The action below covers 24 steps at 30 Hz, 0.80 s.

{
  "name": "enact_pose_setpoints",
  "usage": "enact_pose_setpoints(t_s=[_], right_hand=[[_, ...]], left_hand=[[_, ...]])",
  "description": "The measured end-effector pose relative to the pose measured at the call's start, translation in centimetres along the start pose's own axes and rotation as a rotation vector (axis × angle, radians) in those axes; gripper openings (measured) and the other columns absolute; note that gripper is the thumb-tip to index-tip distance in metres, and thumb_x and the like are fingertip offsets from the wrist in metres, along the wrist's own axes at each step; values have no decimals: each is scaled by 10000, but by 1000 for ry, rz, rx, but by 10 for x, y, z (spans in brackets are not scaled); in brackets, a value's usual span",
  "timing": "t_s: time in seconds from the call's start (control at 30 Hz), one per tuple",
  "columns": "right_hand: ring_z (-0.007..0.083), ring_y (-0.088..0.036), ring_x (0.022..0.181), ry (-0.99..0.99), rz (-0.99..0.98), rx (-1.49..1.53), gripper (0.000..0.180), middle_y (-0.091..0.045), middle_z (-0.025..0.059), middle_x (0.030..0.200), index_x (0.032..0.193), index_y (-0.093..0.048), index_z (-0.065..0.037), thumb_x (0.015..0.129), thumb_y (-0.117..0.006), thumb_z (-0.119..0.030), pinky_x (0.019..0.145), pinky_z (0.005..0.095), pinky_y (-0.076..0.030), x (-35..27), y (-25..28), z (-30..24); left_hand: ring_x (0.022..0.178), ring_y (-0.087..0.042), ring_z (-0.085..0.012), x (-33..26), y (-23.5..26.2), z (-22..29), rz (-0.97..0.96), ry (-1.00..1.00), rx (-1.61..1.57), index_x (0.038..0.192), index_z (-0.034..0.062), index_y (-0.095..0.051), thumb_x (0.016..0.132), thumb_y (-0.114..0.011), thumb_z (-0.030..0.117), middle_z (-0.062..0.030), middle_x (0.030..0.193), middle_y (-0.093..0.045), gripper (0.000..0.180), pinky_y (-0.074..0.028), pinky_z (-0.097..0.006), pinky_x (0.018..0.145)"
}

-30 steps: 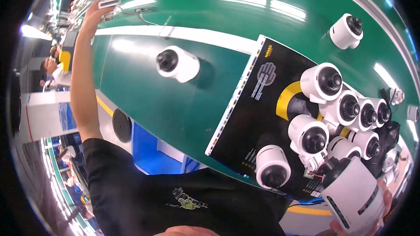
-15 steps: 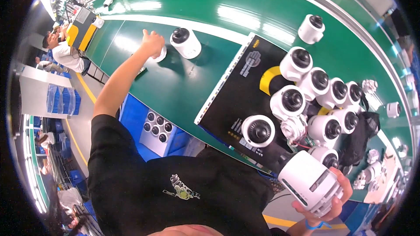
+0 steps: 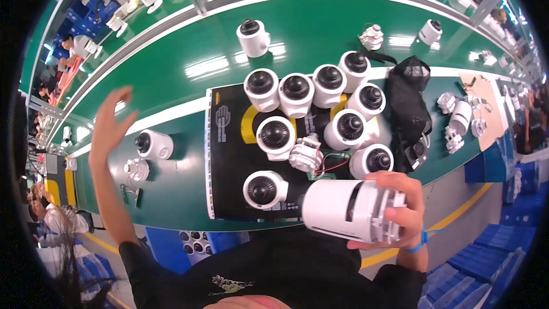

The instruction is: Assembling security camera components including circuit boards and housings on a factory production line.

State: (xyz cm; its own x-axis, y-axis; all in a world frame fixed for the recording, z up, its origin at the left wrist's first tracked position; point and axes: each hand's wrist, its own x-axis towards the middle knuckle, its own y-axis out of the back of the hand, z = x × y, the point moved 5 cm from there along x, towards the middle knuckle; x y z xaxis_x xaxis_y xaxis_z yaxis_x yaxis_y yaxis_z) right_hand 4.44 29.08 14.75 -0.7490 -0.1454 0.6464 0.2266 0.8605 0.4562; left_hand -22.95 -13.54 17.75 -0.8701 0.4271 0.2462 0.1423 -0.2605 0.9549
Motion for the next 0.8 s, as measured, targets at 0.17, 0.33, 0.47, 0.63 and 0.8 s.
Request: enact_pose_setpoints(t_s=[0.17, 0.33, 0.47, 0.63, 0.8], right_hand=[[391, -584, 1002, 14, 97, 48, 892, -446, 206, 1219, 1270, -440, -215, 520, -924, -250, 754, 428, -547, 1, -9, -4], [377, -583, 1017, -52, 190, 77, 896, -440, 187, 1221, 1271, -427, -234, 524, -922, -234, 777, 437, -537, -6, -2, -10], [351, -584, 974, -166, 325, -3, 903, -436, 169, 1187, 1293, -387, -275, 553, -902, -336, 771, 417, -526, -32, 19, 3], [355, -546, 994, -137, 486, 106, 913, -391, 185, 1222, 1343, -332, -296, 603, -855, -415, 741, 396, -555, -37, 14, 13], [369, -578, 971, 35, 222, 91, 871, -393, 257, 1235, 1360, -297, -225, 681, -817, -387, 749, 413, -565, 5, -28, 36]], left_hand=[[1158, -507, -303, 180, -120, 118, 200, -226, -178, 1266, 140, -507, 755, -695, 308, -154, 1320, -443, 570, -428, -400, 974], [1009, -590, -305, 236, -229, 54, 184, 9, -329, 1158, 124, -577, 641, -798, 347, -138, 1076, -613, 605, -471, -396, 896], [960, -595, -286, 170, -160, 61, 267, -65, -302, 1064, 97, -586, 677, -732, 227, -116, 1054, -588, 434, -476, -373, 856], [978, -588, -275, 32, -111, 77, 82, -81, -423, 1074, 52, -577, 620, -743, 125, -125, 1049, -588, 488, -449, -330, 895], [1274, -394, -350, -48, -105, 69, 99, -86, -219, 1249, 80, -512, 623, -807, 162, -120, 1314, -490, 696, -357, -430, 1021]])
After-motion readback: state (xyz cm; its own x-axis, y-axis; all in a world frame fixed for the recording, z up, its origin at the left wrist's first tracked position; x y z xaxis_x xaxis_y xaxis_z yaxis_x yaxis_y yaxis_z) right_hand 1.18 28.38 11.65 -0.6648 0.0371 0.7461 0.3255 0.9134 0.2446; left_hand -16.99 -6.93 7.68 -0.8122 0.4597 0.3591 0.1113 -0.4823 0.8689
